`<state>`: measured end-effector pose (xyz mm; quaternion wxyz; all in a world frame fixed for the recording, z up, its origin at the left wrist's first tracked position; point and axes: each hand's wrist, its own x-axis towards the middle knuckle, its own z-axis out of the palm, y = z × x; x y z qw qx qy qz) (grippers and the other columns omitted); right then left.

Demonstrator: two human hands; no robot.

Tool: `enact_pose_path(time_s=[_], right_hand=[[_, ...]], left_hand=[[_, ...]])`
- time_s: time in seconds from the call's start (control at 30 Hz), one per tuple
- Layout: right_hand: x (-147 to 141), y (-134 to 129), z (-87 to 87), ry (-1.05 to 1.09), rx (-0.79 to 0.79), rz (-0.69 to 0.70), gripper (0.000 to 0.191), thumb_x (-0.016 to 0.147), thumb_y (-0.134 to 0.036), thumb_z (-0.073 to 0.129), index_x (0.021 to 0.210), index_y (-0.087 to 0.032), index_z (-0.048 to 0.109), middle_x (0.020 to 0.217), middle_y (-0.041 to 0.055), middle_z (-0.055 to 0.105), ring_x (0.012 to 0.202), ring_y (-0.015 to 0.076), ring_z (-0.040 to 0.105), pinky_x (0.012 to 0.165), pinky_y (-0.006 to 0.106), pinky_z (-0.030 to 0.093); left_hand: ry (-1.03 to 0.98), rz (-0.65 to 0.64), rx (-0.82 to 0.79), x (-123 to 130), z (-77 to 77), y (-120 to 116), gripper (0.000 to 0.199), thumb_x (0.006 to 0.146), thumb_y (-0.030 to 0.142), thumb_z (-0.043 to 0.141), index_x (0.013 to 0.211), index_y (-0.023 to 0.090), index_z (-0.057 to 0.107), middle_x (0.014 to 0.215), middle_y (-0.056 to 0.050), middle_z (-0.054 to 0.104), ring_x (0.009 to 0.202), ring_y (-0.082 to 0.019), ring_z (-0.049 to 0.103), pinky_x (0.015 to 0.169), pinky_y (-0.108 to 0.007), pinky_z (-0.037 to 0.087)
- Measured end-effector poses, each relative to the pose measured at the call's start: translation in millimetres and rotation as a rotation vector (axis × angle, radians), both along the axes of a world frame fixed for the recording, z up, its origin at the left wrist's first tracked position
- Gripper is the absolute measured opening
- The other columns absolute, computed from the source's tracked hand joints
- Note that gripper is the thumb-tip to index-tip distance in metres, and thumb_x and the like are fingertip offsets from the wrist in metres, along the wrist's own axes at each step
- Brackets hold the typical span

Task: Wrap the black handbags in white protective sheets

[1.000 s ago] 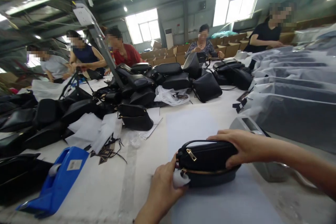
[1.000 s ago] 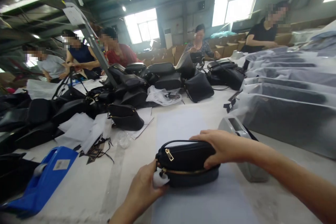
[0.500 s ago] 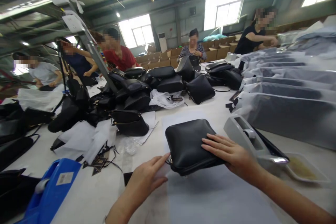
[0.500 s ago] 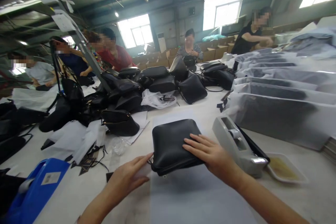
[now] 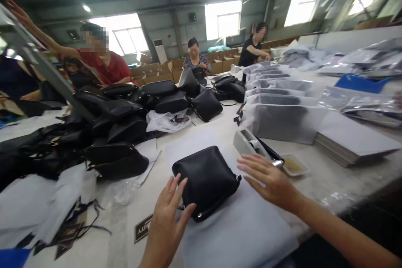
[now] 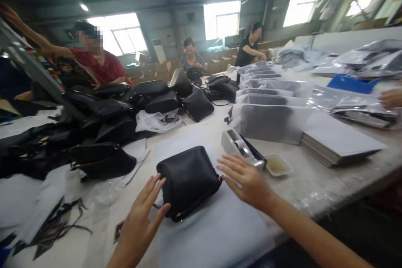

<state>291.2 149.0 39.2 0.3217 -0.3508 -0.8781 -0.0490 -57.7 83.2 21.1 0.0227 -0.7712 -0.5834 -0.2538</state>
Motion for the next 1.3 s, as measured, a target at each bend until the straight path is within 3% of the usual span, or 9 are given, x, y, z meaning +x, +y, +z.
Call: enact_pose_path(time_s=[0.1,0.23,0.37,0.47,0.63,0.8,0.87,1.07,1.3], right_hand=[[53.4,4.3,2.5,0.098,0.150,-0.409,0.031,0.097,-0.027,0.051,0.124,-0.022,0.064,0.133,0.0087,0.062,0.132,0.0254,0.049,0.113,0.048,0.039],[121.4,-1.1,-26.6,-0.088,0.098,-0.756,0.043,0.100,-0.042,0.040,0.119,-0.017,0.069,0.142,0.0145,0.053,0.141,0.0331,0.035,0.111,0.053,0.036],[149.1,-3.5,-64.6,-0.310,-0.199,-0.821,0.047,0.095,-0.054,0.043,0.121,-0.025,0.068,0.152,0.0127,0.041,0.143,0.0392,0.028,0.107,0.062,0.035],[148.1,3.0,-64.9,-0.299,-0.285,-0.763,0.044,0.093,-0.057,0.044,0.109,-0.028,0.073,0.148,0.0101,0.047,0.139,0.0407,0.036,0.103,0.066,0.037],[96.6,24.8,2.0,0.140,0.105,-0.519,0.030,0.097,-0.041,0.049,0.104,-0.023,0.072,0.130,0.0094,0.062,0.124,0.0291,0.055,0.108,0.048,0.043],[-13.2,84.0,42.5,0.097,-0.105,-0.054,0.030,0.098,-0.035,0.050,0.122,-0.026,0.065,0.130,0.0034,0.064,0.120,0.0215,0.059,0.109,0.038,0.045],[-54.2,125.2,31.5,-0.041,-0.196,0.031,0.038,0.099,-0.037,0.048,0.133,-0.024,0.058,0.142,0.0050,0.055,0.133,0.0223,0.047,0.114,0.040,0.038],[-123.2,242.7,-41.4,-0.303,-0.428,-0.186,0.057,0.091,-0.047,0.056,0.139,-0.016,0.053,0.155,0.0167,0.035,0.144,0.0352,0.029,0.114,0.050,0.032],[-132.0,273.6,-87.3,-0.316,-0.415,-0.295,0.050,0.095,-0.044,0.049,0.133,-0.013,0.057,0.156,0.0201,0.031,0.145,0.0381,0.023,0.112,0.060,0.025]], left_hand=[[0.033,-0.075,-0.015,25.9,-18.8,3.7,0.061,0.093,0.045,0.053,0.149,0.029,0.036,0.158,-0.009,0.034,0.145,-0.035,0.028,0.108,-0.061,0.040],[0.019,-0.093,-0.044,34.3,-43.1,4.2,0.062,0.093,0.044,0.054,0.150,0.029,0.035,0.161,-0.009,0.024,0.146,-0.035,0.027,0.105,-0.058,0.046],[0.006,-0.098,-0.029,30.1,-46.6,4.2,0.060,0.094,0.041,0.053,0.150,0.030,0.034,0.162,-0.009,0.024,0.146,-0.035,0.025,0.107,-0.057,0.044],[-0.001,-0.088,-0.034,30.5,-41.9,2.2,0.059,0.094,0.038,0.054,0.149,0.029,0.036,0.161,-0.010,0.026,0.146,-0.035,0.026,0.107,-0.058,0.044],[-0.065,-0.091,-0.105,35.5,-38.4,-2.0,0.062,0.092,0.024,0.056,0.149,0.031,0.034,0.162,-0.008,0.021,0.148,-0.032,0.021,0.109,-0.055,0.042],[-0.090,-0.080,-0.129,37.0,-41.2,-2.4,0.070,0.087,0.018,0.060,0.150,0.032,0.032,0.163,-0.007,0.020,0.148,-0.032,0.020,0.109,-0.055,0.042],[-0.096,-0.077,-0.104,36.7,-45.8,-2.0,0.073,0.085,0.015,0.061,0.150,0.031,0.033,0.163,-0.008,0.021,0.147,-0.033,0.021,0.108,-0.055,0.044],[-0.089,-0.103,-0.004,31.6,-75.0,4.8,0.079,0.077,0.017,0.071,0.148,0.026,0.039,0.160,-0.012,0.026,0.145,-0.039,0.026,0.104,-0.055,0.048],[-0.033,-0.115,0.187,26.3,-105.6,17.8,0.064,0.085,0.049,0.066,0.143,0.027,0.048,0.149,-0.016,0.046,0.141,-0.039,0.034,0.099,-0.054,0.052]])
